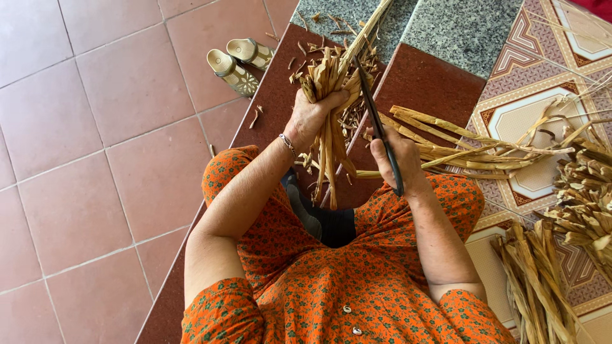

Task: The person sits on the floor and processes dried plant stalks by stripping outer layers by hand and trimming the ends with scissors. The trimmed stalks are gathered into a bundle, and the discarded scraps accumulate on the floor.

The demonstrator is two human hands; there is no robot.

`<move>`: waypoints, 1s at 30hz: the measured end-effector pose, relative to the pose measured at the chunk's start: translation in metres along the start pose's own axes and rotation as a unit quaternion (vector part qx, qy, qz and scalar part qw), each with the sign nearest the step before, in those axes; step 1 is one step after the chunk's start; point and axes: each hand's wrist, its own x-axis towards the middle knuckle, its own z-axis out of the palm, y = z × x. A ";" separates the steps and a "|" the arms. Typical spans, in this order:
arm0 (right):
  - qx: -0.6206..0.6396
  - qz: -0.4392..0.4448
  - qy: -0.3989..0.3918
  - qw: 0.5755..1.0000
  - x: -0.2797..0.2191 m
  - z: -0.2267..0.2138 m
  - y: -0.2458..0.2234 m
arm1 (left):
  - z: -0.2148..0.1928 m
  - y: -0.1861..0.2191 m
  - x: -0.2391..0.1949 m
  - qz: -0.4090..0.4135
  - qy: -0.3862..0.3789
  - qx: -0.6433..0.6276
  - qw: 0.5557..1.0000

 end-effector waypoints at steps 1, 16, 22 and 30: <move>-0.004 0.003 0.006 1.000 -0.001 0.002 0.001 | 0.000 -0.002 0.000 -0.005 0.000 -0.003 1.000; -0.035 0.106 0.086 0.990 -0.001 -0.019 0.147 | -0.022 0.035 -0.022 -0.055 -0.174 -0.024 0.983; -0.112 0.036 0.065 0.991 -0.019 0.009 0.196 | -0.031 0.031 -0.020 -0.060 -0.191 -0.070 0.977; -0.262 0.044 0.076 0.961 -0.012 0.012 0.213 | -0.027 0.005 -0.016 -0.005 -0.080 0.097 0.992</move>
